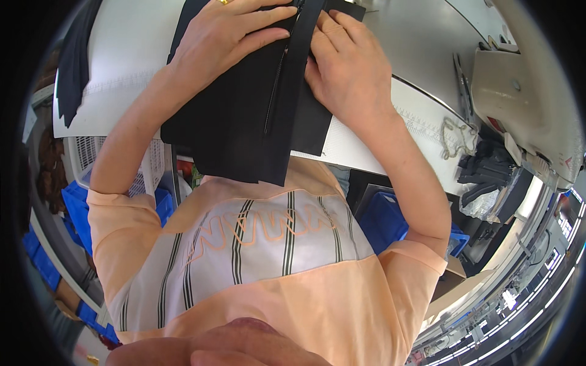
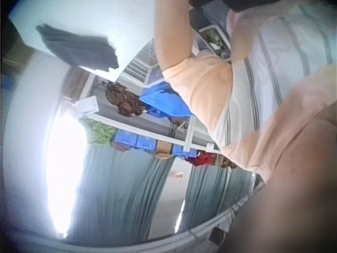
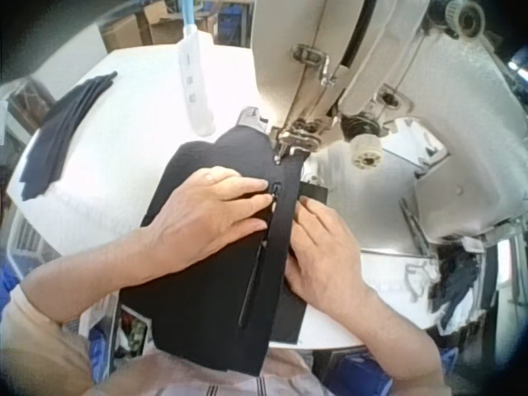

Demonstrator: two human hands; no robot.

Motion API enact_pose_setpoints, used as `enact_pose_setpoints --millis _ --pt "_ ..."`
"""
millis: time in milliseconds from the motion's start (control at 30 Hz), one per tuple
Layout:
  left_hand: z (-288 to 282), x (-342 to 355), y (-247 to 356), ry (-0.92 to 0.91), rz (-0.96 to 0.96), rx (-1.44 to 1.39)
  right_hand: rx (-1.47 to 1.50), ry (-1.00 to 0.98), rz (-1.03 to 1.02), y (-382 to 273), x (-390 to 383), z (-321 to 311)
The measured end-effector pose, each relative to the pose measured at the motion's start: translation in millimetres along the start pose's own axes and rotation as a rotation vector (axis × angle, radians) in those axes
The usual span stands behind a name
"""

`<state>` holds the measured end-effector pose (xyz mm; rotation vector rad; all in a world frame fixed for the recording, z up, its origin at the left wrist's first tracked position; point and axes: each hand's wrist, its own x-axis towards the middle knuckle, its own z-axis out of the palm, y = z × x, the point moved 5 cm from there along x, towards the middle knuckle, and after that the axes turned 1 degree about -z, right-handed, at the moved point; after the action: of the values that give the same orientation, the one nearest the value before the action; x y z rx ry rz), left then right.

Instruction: Sew a zipper onto black fabric using an industrial sewing machine.

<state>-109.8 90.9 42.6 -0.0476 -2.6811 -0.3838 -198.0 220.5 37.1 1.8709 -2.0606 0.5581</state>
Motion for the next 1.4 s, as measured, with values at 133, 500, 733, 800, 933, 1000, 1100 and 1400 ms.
enact_pose_setpoints --millis 133,500,733,800,933,1000,1100,1400 --pt "0.9 -1.7 -0.9 0.016 -0.009 -0.013 0.007 -0.051 -0.029 -0.2 2.5 -1.7" --pt "0.8 -3.8 0.0 0.036 0.02 0.019 0.053 -0.069 -0.046 -3.9 5.2 -5.4" --pt "1.7 -4.9 -0.6 0.038 -0.009 0.019 0.037 -0.057 -0.066 -3.8 4.8 -4.9" --pt "2.3 -5.0 -1.3 0.038 -0.009 0.023 0.038 -0.073 -0.058 -3.0 4.7 -4.3" --pt "4.2 -5.5 -3.1 0.034 -0.02 0.024 0.042 -0.089 -0.065 -2.6 5.1 -4.9" --pt "5.4 -5.7 -3.6 0.031 -0.025 0.018 0.047 -0.092 -0.071 -2.8 5.2 -5.5" --pt "6.3 -5.9 -3.6 0.031 -0.028 0.042 0.053 -0.084 -0.071 -3.0 4.5 -5.8" --pt "8.5 -7.1 -4.5 0.01 -0.04 0.041 -0.019 -0.06 -0.02 1.3 -0.5 -2.2"
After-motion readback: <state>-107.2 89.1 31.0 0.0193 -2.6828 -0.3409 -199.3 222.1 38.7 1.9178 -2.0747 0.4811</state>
